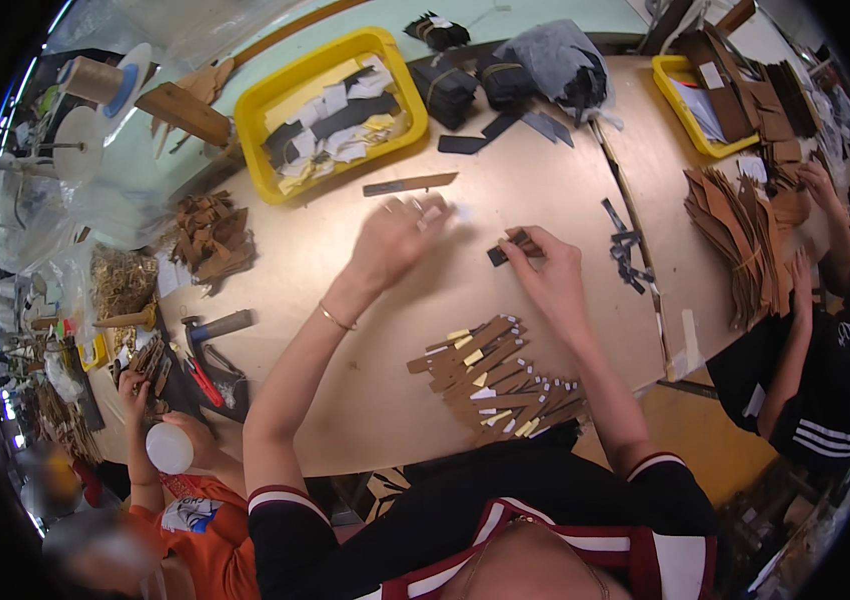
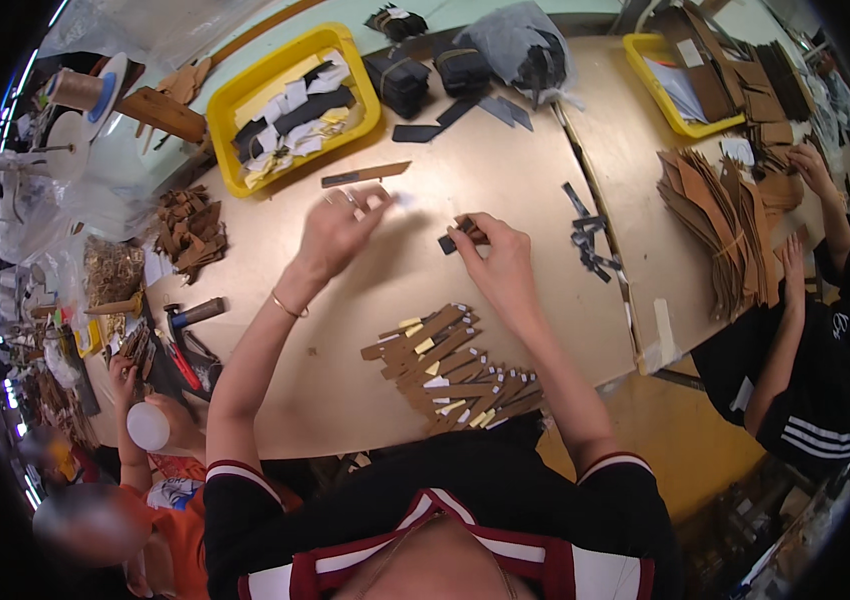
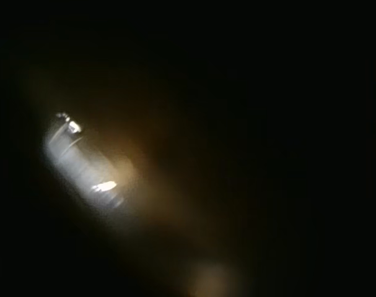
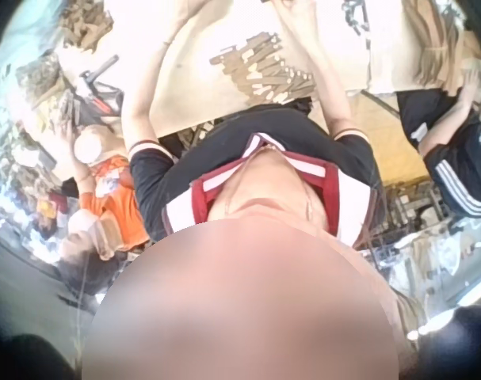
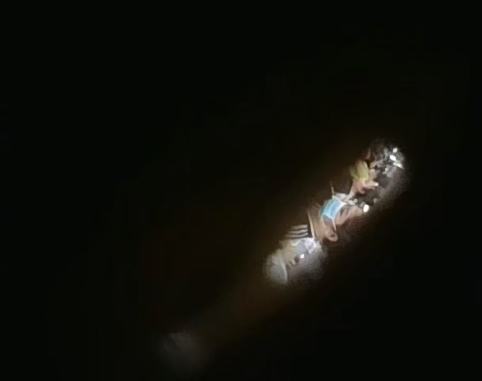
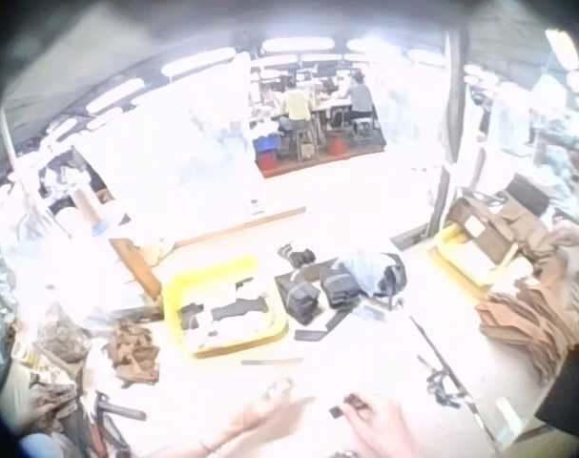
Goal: The person repeatedly picks small leather strips and inserts a small white tab into a slot on each strip, then places the assembled unit into a yellow tray. The person works at a table with many similar leather pieces and tools nearby.
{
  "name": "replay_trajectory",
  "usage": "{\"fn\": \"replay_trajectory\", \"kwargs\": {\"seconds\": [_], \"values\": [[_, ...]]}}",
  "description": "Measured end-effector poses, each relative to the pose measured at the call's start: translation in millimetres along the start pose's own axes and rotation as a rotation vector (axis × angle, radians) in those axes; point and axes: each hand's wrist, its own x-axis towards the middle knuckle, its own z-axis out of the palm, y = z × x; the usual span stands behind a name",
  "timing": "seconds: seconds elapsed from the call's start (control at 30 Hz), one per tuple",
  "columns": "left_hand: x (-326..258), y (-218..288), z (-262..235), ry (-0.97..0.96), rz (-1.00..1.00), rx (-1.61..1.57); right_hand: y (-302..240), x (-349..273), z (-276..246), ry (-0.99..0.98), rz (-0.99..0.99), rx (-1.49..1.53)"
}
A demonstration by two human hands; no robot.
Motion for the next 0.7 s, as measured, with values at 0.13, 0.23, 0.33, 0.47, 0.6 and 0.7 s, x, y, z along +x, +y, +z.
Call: {"fn": "replay_trajectory", "kwargs": {"seconds": [0.13, 0.23, 0.33, 0.47, 0.6, 0.7], "values": [[-14, 37, 16, -0.080, 0.266, -0.012, 2, 2, 0, -0.005, -0.006, 0.004], [-17, 37, 22, -0.085, 0.284, -0.014, 1, 3, 1, 0.011, -0.024, -0.006], [-16, 31, 25, -0.056, 0.296, -0.016, 0, 3, 2, 0.017, -0.021, -0.013], [-12, 27, 28, -0.023, 0.314, -0.048, -1, 2, 1, 0.015, -0.009, -0.016], [-5, 23, 33, -0.059, 0.389, -0.047, -1, 3, 1, 0.011, -0.004, -0.018], [-2, 21, 35, -0.142, 0.400, -0.021, -1, 2, 1, 0.012, -0.009, -0.011]]}}
